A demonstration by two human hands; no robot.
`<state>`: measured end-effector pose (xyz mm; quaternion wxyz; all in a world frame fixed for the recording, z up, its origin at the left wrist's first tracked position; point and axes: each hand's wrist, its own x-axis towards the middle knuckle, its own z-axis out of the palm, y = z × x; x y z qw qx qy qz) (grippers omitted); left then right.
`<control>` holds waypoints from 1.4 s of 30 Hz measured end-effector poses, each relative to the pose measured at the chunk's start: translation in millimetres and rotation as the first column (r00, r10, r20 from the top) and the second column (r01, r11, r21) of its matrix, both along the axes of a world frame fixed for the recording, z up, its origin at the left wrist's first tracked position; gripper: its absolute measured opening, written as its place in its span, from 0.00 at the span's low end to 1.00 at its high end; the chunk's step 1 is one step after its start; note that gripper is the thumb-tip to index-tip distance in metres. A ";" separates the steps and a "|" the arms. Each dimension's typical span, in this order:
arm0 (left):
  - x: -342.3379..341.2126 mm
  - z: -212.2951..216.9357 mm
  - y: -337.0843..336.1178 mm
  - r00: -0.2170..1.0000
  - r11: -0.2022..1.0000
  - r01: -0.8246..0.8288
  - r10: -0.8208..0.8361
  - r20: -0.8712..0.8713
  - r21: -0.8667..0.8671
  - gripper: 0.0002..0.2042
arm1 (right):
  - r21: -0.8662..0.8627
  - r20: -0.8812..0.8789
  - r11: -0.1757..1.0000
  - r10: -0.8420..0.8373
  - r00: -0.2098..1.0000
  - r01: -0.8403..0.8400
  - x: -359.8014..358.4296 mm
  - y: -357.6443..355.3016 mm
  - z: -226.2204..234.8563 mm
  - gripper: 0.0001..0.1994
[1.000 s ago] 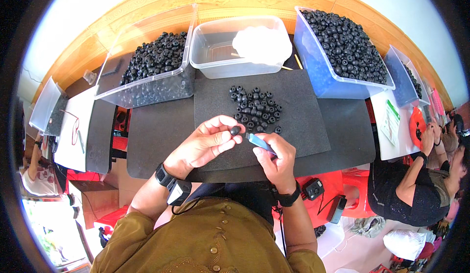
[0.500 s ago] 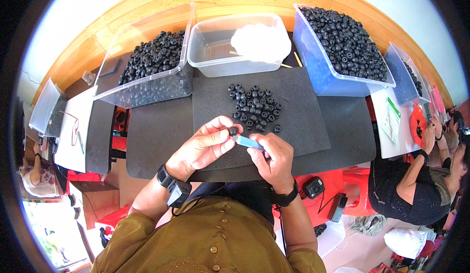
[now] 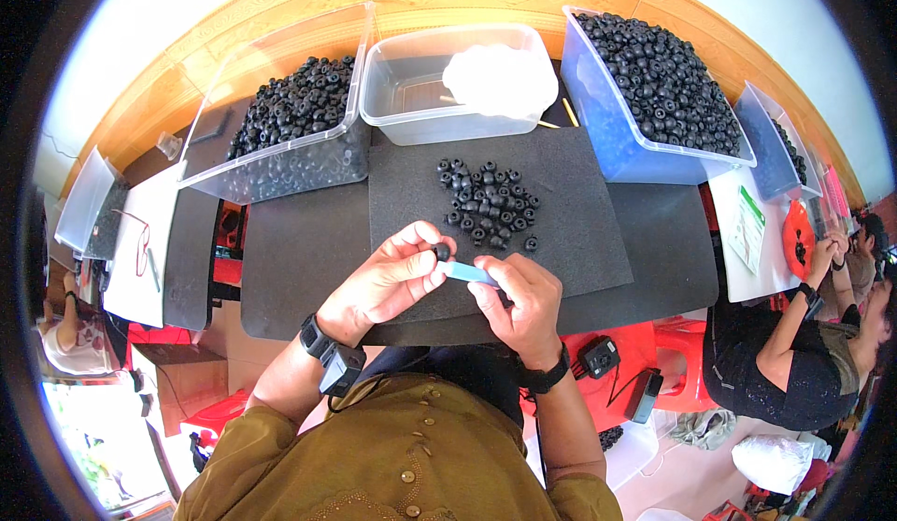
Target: Inspecting and sorting small black circular plastic components using a marking tool.
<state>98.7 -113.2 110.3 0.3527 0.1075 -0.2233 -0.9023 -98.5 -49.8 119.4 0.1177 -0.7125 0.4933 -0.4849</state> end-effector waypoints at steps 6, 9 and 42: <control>0.7 -2.8 1.1 1.000 1.000 0.018 -0.018 -0.011 0.012 0.08 | -0.002 -0.021 1.000 -0.006 1.000 0.006 0.4 0.5 1.7 0.09; 0.7 -2.6 1.2 1.000 1.000 0.022 -0.021 -0.010 0.020 0.08 | 0.004 -0.021 1.000 -0.009 1.000 0.009 -0.5 0.8 0.4 0.09; 3.0 4.6 6.4 0.996 0.996 0.083 -0.083 0.046 -0.016 0.06 | 0.063 0.197 0.998 -0.022 0.980 0.010 -4.1 2.3 2.9 0.11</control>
